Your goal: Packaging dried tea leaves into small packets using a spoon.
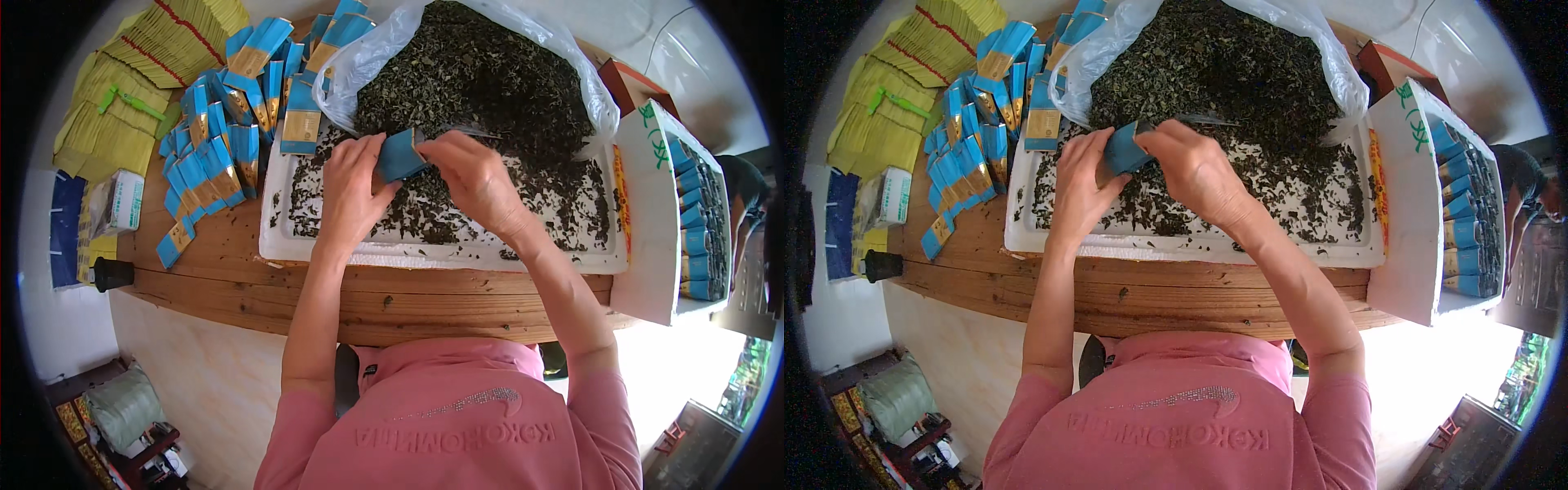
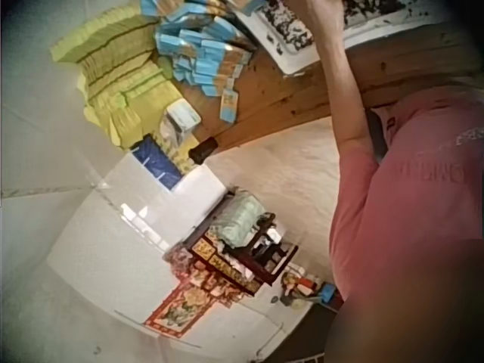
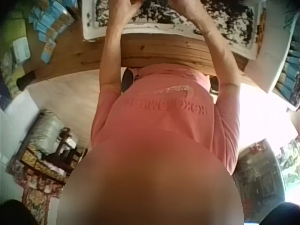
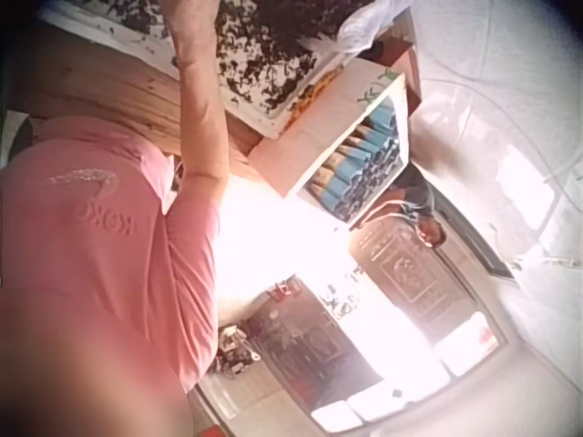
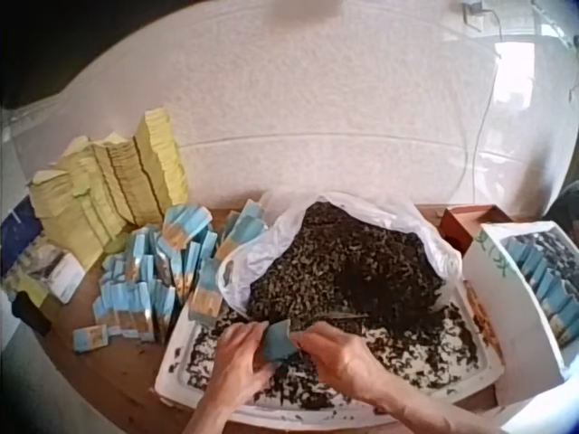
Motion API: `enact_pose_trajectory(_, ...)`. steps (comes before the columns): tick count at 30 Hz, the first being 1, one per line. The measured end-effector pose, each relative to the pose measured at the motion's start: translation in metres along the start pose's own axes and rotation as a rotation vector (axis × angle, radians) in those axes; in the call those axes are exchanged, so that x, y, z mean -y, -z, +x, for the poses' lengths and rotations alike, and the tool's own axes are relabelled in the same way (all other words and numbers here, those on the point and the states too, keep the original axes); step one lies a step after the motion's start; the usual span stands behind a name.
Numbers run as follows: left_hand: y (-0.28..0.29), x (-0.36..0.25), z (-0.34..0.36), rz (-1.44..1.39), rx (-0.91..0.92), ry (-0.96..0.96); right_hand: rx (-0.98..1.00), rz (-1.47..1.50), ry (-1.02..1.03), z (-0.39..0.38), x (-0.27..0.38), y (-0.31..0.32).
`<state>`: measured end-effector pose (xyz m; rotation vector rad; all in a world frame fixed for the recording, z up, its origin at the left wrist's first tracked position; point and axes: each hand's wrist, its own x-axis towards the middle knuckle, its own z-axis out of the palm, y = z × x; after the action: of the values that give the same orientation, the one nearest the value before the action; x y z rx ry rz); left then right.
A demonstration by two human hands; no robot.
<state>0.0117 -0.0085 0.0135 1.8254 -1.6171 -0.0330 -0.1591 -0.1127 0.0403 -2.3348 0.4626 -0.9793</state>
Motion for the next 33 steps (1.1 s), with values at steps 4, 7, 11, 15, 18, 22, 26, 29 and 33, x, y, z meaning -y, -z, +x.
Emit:
enact_pose_trajectory(4,-0.003,0.001,-0.002,-0.028,-0.049,-0.001,0.072,-0.22,0.316,0.001,0.005,0.009)
enact_pose_trajectory(7,-0.003,0.001,0.001,-0.067,-0.106,0.036,-0.016,-0.27,0.321,-0.001,-0.003,0.027)
enact_pose_trajectory(11,-0.007,0.006,0.001,-0.215,-0.204,0.108,-0.234,-0.155,-0.124,0.001,-0.017,0.045)
enact_pose_trajectory(15,-0.014,0.006,0.002,-0.247,-0.236,0.126,-0.257,-0.345,-0.222,0.0,-0.073,0.041)
enact_pose_trajectory(18,-0.017,0.008,0.002,-0.245,-0.239,0.152,-0.125,-0.062,-0.524,0.012,-0.078,0.018)
enact_pose_trajectory(22,-0.015,0.007,0.001,-0.241,-0.235,0.191,-0.093,0.323,-0.741,0.034,-0.076,-0.003)
enact_pose_trajectory(26,-0.015,0.006,0.001,-0.226,-0.251,0.193,-0.108,0.627,-0.845,0.037,-0.076,0.006)
enact_pose_trajectory(29,-0.015,0.007,0.001,-0.18,-0.254,0.183,-0.072,0.628,-0.824,0.04,-0.07,0.023)
enact_pose_trajectory(33,-0.017,0.008,0.0,-0.172,-0.269,0.177,-0.103,0.628,-0.775,0.045,-0.04,0.038)
